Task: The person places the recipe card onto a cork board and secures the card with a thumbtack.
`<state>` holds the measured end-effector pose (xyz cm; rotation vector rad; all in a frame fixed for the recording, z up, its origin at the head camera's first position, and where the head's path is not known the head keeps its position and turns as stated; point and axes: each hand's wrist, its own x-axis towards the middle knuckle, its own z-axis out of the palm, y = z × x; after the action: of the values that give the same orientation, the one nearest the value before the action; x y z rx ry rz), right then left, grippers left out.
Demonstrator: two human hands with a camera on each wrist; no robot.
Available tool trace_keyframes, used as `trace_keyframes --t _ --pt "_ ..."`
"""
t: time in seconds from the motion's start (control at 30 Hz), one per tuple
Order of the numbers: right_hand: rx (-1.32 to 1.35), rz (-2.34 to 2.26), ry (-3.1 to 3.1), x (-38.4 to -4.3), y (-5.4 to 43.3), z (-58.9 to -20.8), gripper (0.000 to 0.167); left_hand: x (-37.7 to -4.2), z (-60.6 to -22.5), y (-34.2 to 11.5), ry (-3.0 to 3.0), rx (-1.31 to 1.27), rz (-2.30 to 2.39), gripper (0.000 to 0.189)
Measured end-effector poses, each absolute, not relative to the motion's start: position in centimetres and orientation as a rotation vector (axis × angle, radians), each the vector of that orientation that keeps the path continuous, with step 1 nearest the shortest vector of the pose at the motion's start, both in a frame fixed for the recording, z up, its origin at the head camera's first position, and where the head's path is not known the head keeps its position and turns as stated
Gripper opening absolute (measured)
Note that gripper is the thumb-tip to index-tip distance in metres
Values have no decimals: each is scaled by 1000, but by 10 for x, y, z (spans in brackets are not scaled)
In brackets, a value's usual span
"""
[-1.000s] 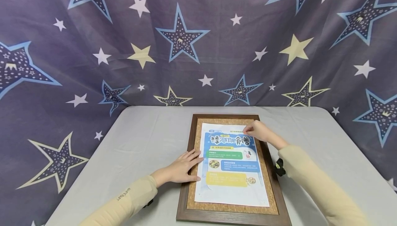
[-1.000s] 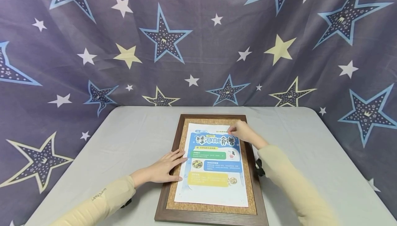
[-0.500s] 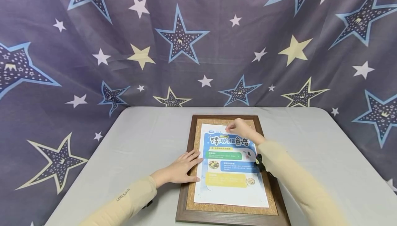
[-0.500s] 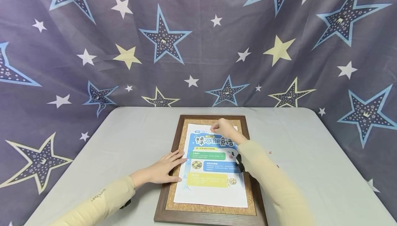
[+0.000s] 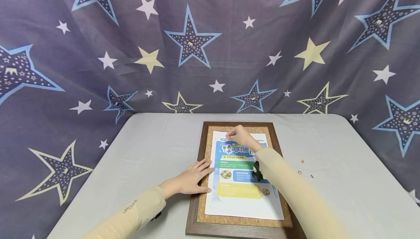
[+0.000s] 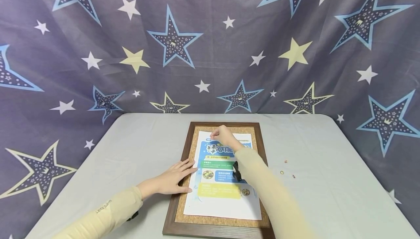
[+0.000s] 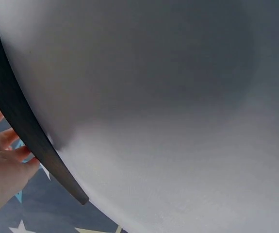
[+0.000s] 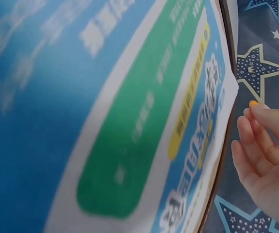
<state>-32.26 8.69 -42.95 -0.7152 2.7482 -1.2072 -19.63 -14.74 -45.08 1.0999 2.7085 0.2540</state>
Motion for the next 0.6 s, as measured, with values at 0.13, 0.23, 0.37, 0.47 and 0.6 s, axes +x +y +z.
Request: trace_keyframes --t 0.13,0.23,0.37,0.47,0.6 --pt "-705 -1225 2755 -324 77 -433 15 -196 -451 -148 2708 1099 258 70" --pt "-679 -1263 2741 -330 73 -439 13 -196 -450 -148 2704 1098 270 70" --pt "-784 -1356 2780 -361 73 -482 14 -196 -450 -148 2703 1099 273 70" --pt "-833 -1385 2820 -399 73 -532 19 -196 -451 -148 2703 1101 269 70" --pt "-750 -1375 2821 -436 69 -581 17 -197 -452 -148 2705 1108 259 70"
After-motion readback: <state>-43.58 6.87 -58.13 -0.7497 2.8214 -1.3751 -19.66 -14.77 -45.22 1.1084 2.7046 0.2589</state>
